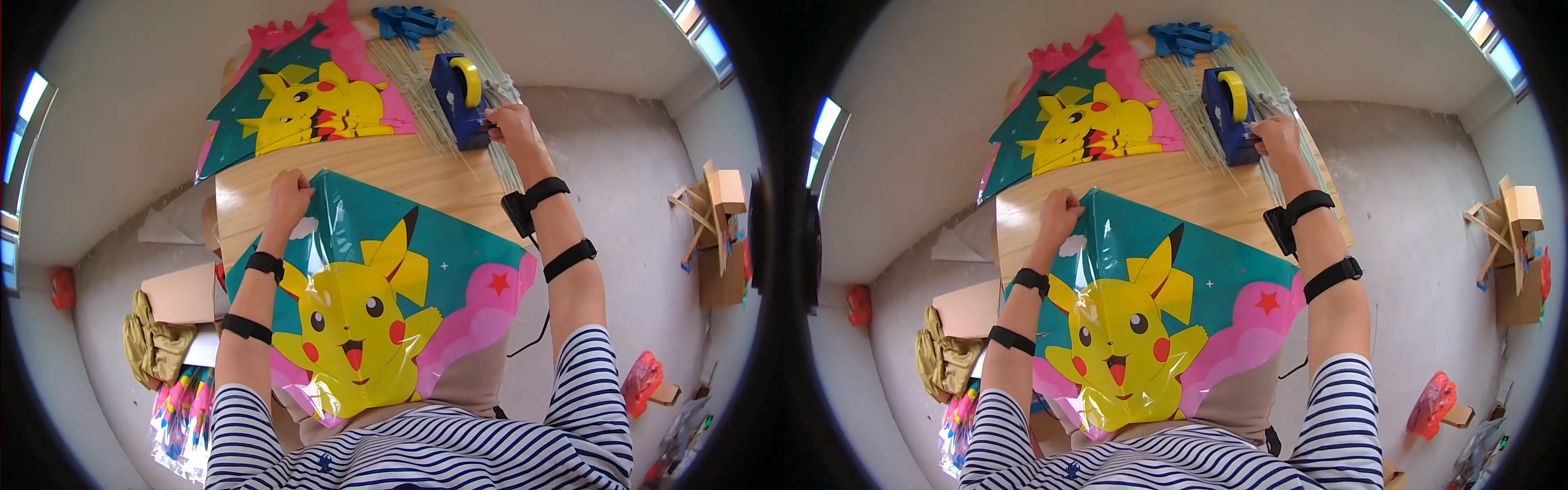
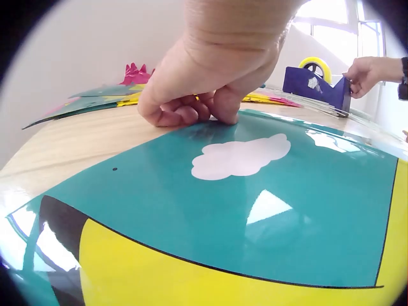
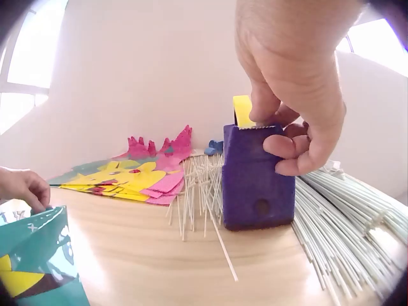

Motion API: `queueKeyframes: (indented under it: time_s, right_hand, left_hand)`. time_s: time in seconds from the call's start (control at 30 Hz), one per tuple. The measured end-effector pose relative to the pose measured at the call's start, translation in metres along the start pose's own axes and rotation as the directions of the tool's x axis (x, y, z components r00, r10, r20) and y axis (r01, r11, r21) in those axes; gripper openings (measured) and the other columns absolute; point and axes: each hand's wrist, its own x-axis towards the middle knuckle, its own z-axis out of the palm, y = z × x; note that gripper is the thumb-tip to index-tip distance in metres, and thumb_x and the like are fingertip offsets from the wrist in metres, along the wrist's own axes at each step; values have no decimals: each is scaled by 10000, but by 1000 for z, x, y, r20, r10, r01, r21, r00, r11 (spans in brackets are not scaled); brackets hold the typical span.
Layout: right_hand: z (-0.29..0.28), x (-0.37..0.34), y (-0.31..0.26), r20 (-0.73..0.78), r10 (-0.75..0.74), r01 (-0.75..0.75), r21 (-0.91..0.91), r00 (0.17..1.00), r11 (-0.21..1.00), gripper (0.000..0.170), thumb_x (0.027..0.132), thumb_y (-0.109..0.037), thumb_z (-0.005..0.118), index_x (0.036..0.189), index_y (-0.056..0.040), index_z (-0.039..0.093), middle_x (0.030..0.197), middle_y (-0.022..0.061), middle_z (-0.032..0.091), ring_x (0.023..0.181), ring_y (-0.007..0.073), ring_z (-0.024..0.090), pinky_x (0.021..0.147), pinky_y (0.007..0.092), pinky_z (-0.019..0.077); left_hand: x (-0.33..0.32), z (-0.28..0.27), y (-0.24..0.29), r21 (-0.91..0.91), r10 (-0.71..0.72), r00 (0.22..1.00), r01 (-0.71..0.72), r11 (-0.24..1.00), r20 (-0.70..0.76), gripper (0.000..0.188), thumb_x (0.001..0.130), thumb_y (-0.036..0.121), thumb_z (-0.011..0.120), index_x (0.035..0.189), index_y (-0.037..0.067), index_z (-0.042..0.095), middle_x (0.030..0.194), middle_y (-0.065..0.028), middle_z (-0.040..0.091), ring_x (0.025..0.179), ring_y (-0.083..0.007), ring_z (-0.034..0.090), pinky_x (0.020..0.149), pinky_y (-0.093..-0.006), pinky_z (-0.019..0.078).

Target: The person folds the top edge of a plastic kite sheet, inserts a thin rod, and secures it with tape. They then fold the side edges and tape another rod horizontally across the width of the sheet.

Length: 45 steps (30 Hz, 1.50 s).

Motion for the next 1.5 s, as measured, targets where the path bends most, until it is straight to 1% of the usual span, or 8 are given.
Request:
queueKeyframes:
  time_s: [0.27,0.37,0.57,0.67,0.87,1.17,1.27,1.5]
  right_hand:
    - [-11,-25,12,65,19,-32,208,998,978,173,882,-135,692,913,29,647,873,120,643,712,224,659,693,377,547]
    - [-3,-37,16,74,144,-161,337,987,928,204,909,-163,681,940,37,648,872,105,631,745,239,671,764,436,563]
    - [-8,-56,41,135,400,-366,724,906,585,226,951,-212,678,962,2,605,872,97,600,897,291,675,872,519,551]
    - [-7,-64,30,157,324,-336,709,933,621,218,928,-189,711,933,-12,586,827,89,585,804,278,683,805,500,565]
    - [9,-51,26,159,396,-381,719,905,581,148,919,-61,670,984,48,594,922,163,645,849,317,697,878,535,560]
    - [0,-62,32,106,136,-172,667,985,725,97,942,-1,580,998,78,589,970,199,668,938,351,715,868,498,573]
    - [-3,-69,31,12,191,-160,601,982,783,106,948,-43,605,964,62,594,928,178,665,911,338,719,861,504,570]
    - [1,-66,10,135,361,-358,648,923,672,151,953,-108,641,917,35,609,871,134,650,878,320,723,869,497,548]
  left_hand:
    - [-1,-1,-1,4,27,1000,-27,1000,-2,172,717,61,795,786,19,643,829,-170,641,805,-353,626,695,-443,492]
    - [-1,-3,-2,-5,14,1000,-14,1000,8,177,716,63,798,787,20,642,835,-169,645,810,-350,629,705,-436,495]
    - [0,1,-2,-10,8,998,-9,1000,-58,179,719,67,789,816,15,647,813,-140,665,759,-286,643,684,-384,509]
    - [2,5,-6,35,16,997,-13,999,-77,184,714,84,800,804,13,655,809,-146,670,768,-299,650,693,-397,513]
    - [7,1,2,95,-95,995,91,991,39,177,726,120,806,765,26,660,861,-187,673,858,-378,652,733,-461,509]
    - [7,3,-5,64,-48,999,49,997,-18,175,728,107,802,800,22,668,796,-155,693,775,-316,670,702,-422,518]
    - [7,4,-2,120,-42,999,44,992,-20,180,722,99,806,810,23,669,794,-144,695,765,-299,669,692,-409,518]
    - [11,1,-2,62,-130,990,128,990,44,225,704,120,835,810,35,656,842,-160,690,852,-350,662,733,-443,516]
